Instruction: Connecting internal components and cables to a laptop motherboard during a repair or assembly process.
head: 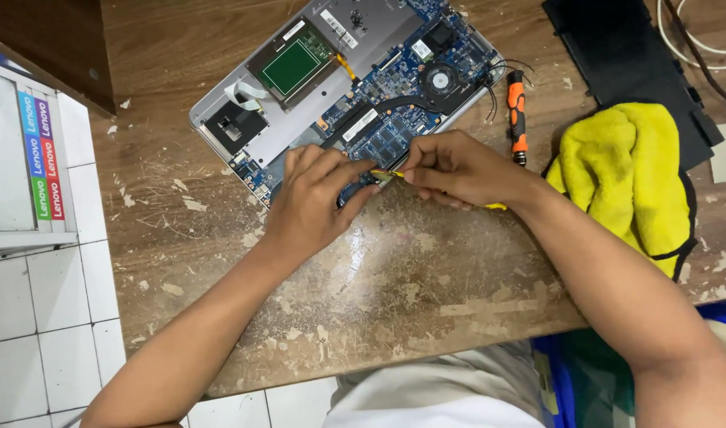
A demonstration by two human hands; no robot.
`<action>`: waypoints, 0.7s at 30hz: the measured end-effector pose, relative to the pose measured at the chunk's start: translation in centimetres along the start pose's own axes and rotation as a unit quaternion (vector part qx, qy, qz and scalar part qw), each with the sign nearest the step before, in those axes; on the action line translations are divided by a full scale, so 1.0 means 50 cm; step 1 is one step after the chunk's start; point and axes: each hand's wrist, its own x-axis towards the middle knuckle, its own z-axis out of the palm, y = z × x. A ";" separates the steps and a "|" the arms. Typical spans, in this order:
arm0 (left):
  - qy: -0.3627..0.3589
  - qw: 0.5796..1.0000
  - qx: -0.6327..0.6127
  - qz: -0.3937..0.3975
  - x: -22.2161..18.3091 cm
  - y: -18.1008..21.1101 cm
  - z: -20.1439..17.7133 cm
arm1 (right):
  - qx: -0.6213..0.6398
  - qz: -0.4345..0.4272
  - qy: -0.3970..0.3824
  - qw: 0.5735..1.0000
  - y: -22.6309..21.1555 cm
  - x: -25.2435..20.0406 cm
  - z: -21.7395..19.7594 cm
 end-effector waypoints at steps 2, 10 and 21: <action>-0.002 1.000 0.002 0.002 -0.002 -0.001 0.001 | 0.000 -0.004 0.006 1.000 0.001 0.002 0.004; 0.003 1.000 -0.002 -0.008 -0.003 0.001 0.000 | 0.016 0.009 0.009 1.000 0.009 0.008 0.004; 0.012 1.000 0.015 0.010 -0.003 0.001 -0.005 | 0.005 0.010 0.018 1.000 0.014 0.008 0.016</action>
